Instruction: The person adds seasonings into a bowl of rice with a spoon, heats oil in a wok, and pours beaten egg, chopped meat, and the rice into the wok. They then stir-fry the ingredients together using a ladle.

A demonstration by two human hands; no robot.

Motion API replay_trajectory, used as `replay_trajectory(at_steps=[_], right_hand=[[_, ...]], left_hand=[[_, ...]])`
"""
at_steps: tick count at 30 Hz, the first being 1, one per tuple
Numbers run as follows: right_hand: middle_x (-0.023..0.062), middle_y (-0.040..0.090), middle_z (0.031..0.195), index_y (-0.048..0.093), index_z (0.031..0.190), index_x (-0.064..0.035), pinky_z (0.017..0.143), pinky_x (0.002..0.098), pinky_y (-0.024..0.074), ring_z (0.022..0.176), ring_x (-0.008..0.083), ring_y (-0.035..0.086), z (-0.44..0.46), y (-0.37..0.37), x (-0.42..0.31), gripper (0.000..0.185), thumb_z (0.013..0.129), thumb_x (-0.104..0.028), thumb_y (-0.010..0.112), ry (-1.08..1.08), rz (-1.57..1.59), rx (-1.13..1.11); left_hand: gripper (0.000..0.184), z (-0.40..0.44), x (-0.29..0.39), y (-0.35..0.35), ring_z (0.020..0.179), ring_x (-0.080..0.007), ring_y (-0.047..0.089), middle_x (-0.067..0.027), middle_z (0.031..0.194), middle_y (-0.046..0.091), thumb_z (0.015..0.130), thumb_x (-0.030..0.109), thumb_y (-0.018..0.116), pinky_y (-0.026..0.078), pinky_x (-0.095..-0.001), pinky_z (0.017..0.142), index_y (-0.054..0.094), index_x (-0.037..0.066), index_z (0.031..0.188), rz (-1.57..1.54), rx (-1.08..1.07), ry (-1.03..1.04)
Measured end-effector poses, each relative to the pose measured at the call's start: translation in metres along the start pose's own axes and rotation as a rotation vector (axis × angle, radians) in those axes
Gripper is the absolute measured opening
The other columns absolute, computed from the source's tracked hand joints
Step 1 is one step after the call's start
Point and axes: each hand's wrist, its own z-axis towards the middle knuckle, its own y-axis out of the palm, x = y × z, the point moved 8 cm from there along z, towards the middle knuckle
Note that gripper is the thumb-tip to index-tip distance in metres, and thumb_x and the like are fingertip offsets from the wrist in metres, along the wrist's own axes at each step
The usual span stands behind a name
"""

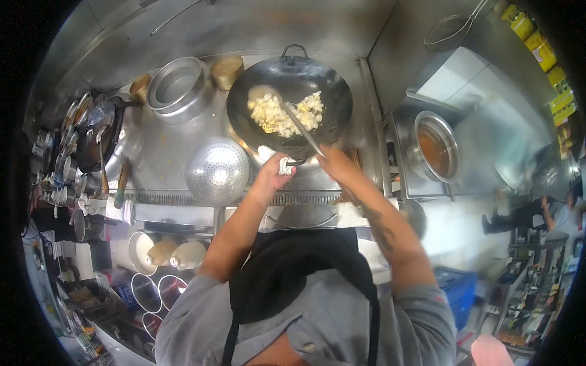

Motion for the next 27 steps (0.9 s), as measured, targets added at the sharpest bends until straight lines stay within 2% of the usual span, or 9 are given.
replay_trajectory(at_steps=[2,4,10,14,18,21,24,25,27], right_hand=[[0.0226,0.062,0.077,0.051,0.121,0.0003,0.060,0.0461,0.0487,0.069,0.0368,0.064,-0.042,-0.023,0.002,0.036,0.092,-0.021,0.052,-0.324,-0.218,0.092],[0.0240,0.063,0.083,0.048,0.123,0.0009,0.066,0.0486,0.0493,0.078,0.0391,0.064,-0.080,-0.058,-0.004,0.037,0.092,-0.019,0.051,-0.047,-0.390,-0.103],[0.0238,0.064,0.079,0.048,0.123,0.0019,0.068,0.0479,0.0513,0.075,0.0399,0.064,-0.079,-0.087,0.006,0.036,0.092,-0.015,0.050,-0.090,-0.706,0.064],[0.0239,0.063,0.076,0.051,0.123,0.0019,0.066,0.0464,0.0510,0.073,0.0377,0.064,-0.098,-0.102,-0.017,0.038,0.091,-0.018,0.053,-0.288,-0.530,0.082],[0.0261,0.063,0.088,0.050,0.128,0.0014,0.070,0.0408,0.0493,0.073,0.0363,0.063,-0.144,-0.128,-0.044,0.042,0.091,-0.018,0.057,-0.167,-0.382,-0.197],[0.0256,0.063,0.090,0.050,0.129,0.0001,0.071,0.0397,0.0493,0.074,0.0336,0.063,-0.156,-0.141,-0.035,0.043,0.091,-0.019,0.057,-0.174,-0.233,-0.359],[0.0269,0.063,0.089,0.048,0.130,0.0011,0.072,0.0426,0.0496,0.075,0.0367,0.063,-0.109,-0.124,0.001,0.044,0.092,-0.019,0.056,-0.252,-0.342,-0.226],[0.0259,0.063,0.088,0.049,0.128,0.0011,0.072,0.0441,0.0496,0.077,0.0377,0.063,-0.102,-0.112,0.013,0.042,0.092,-0.020,0.055,-0.208,-0.398,-0.152],[0.0241,0.063,0.085,0.051,0.122,0.0011,0.072,0.0471,0.0497,0.079,0.0396,0.063,-0.081,-0.105,0.018,0.037,0.093,-0.021,0.052,-0.133,-0.527,0.017]], left_hand=[[0.007,0.001,0.003,-0.003,0.069,-0.0208,0.059,-0.0065,0.078,0.059,0.085,0.013,0.059,0.052,-0.0366,0.059,0.054,0.010,0.089,0.004,0.003,0.021],[0.007,0.004,0.005,-0.004,0.070,-0.0205,0.059,-0.0064,0.080,0.058,0.086,0.013,0.057,0.052,-0.0363,0.059,0.054,0.010,0.090,0.007,0.025,0.028],[0.009,-0.115,-0.032,0.046,0.070,-0.0179,0.058,-0.0050,0.084,0.059,0.090,0.014,0.051,0.049,-0.0337,0.056,0.053,0.014,0.099,-0.061,0.044,0.065],[0.009,-0.135,-0.036,0.045,0.069,-0.0182,0.058,-0.0057,0.082,0.059,0.092,0.018,0.050,0.049,-0.0333,0.052,0.055,0.012,0.095,-0.092,0.143,0.002],[0.011,-0.097,-0.034,0.022,0.073,-0.0202,0.058,-0.0076,0.083,0.060,0.093,0.021,0.051,0.049,-0.0337,0.053,0.054,0.011,0.097,-0.085,0.074,0.093],[0.007,-0.154,-0.041,0.057,0.072,-0.0207,0.057,-0.0059,0.083,0.058,0.092,0.018,0.052,0.049,-0.0349,0.053,0.053,0.013,0.095,-0.055,0.090,0.016],[0.009,-0.110,-0.024,0.048,0.069,-0.0204,0.058,-0.0065,0.078,0.058,0.088,0.016,0.056,0.050,-0.0338,0.058,0.054,0.009,0.092,-0.101,0.080,0.026],[0.009,-0.092,-0.023,0.025,0.067,-0.0198,0.058,-0.0059,0.075,0.058,0.087,0.017,0.057,0.050,-0.0335,0.057,0.054,0.009,0.091,0.243,0.019,0.286],[0.007,-0.071,-0.065,-0.021,0.061,-0.0179,0.058,-0.0038,0.068,0.057,0.087,0.018,0.056,0.050,-0.0325,0.052,0.056,0.011,0.089,-0.058,0.003,0.093]])
